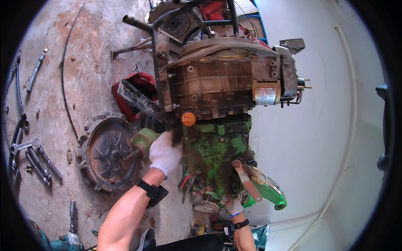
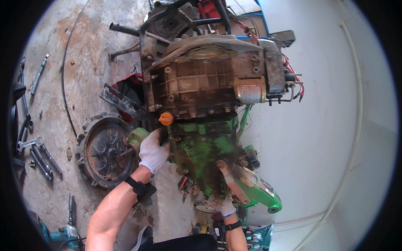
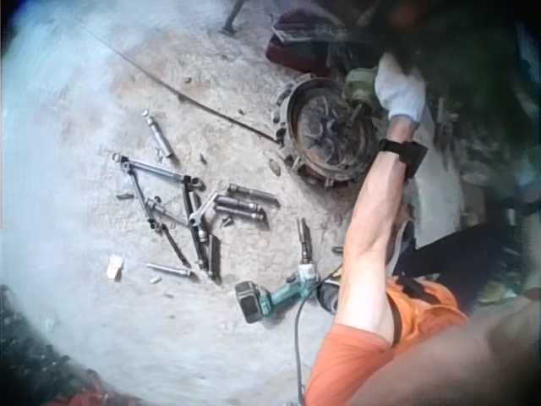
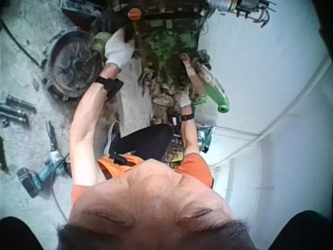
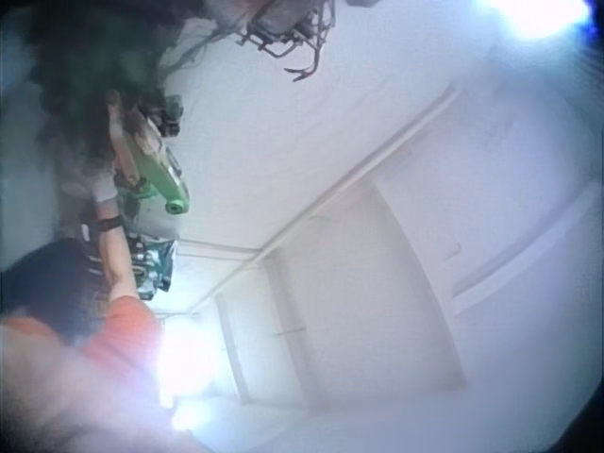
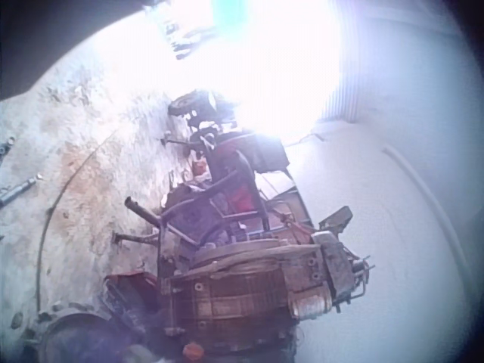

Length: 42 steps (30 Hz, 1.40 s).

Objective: The person disassembles a metal bracket using a cordless impact driver, then cleans the engine block with a cloth and pours liquid from a green bottle into the engine. The person also handles a red fuel container and places it on the floor.

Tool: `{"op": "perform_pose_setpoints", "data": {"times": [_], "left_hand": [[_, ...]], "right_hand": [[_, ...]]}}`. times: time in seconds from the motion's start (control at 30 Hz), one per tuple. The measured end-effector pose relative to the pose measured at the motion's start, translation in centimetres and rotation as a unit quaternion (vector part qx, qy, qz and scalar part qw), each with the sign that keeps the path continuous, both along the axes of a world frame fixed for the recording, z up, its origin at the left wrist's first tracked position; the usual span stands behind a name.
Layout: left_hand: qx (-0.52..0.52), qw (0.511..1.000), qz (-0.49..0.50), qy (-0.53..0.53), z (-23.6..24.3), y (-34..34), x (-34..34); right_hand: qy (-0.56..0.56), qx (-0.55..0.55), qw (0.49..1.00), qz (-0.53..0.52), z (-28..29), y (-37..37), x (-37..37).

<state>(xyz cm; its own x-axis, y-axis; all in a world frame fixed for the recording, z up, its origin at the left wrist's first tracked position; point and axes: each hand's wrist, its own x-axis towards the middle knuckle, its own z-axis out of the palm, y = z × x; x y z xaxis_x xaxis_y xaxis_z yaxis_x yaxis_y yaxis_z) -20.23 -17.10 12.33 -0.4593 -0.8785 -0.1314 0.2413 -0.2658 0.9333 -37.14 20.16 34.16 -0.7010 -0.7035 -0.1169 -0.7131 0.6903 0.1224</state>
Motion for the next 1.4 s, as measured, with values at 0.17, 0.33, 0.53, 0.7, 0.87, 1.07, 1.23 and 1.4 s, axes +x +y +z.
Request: {"op": "perform_pose_setpoints", "data": {"times": [0.17, 0.33, 0.53, 0.7, 0.87, 1.07, 1.23, 1.4], "left_hand": [[-0.005, 0.999, 0.029, 0.015, 0.2, 0.3, 0.1], [0.028, 0.998, 0.019, 0.047, -0.6, 1.5, -0.2], [-0.007, 0.998, 0.047, 0.052, -0.4, 3.5, 0.4], [-0.006, 0.997, 0.051, 0.056, 1.2, 4.4, 1.4], [-0.022, 0.999, 0.031, 0.019, 1.8, 4.5, 3.0], [-0.06, 0.997, 0.052, 0.011, 2.2, 4.1, 3.7], [-0.018, 0.998, 0.034, 0.051, 2.3, 4.8, 3.7], [-0.019, 0.997, 0.027, 0.065, 2.1, 5.0, 3.3]], "right_hand": [[-0.028, -0.04, 0.999, 0.015, -1.3, -1.4, 0.1], [-0.135, -0.131, 0.982, 0.009, -3.1, -3.8, -0.1], [0.084, -0.031, 0.994, 0.067, -3.9, -6.0, 1.5], [-0.141, -0.253, 0.951, 0.104, -3.8, -7.7, 3.5], [-0.362, -0.392, 0.845, 0.043, -4.1, -9.1, 3.3], [-0.398, -0.396, 0.827, 0.03, -4.5, -9.4, 2.8], [-0.189, -0.273, 0.922, 0.201, -4.8, -8.9, 1.6], [-0.146, -0.245, 0.937, 0.201, -4.7, -9.0, 1.9]]}}
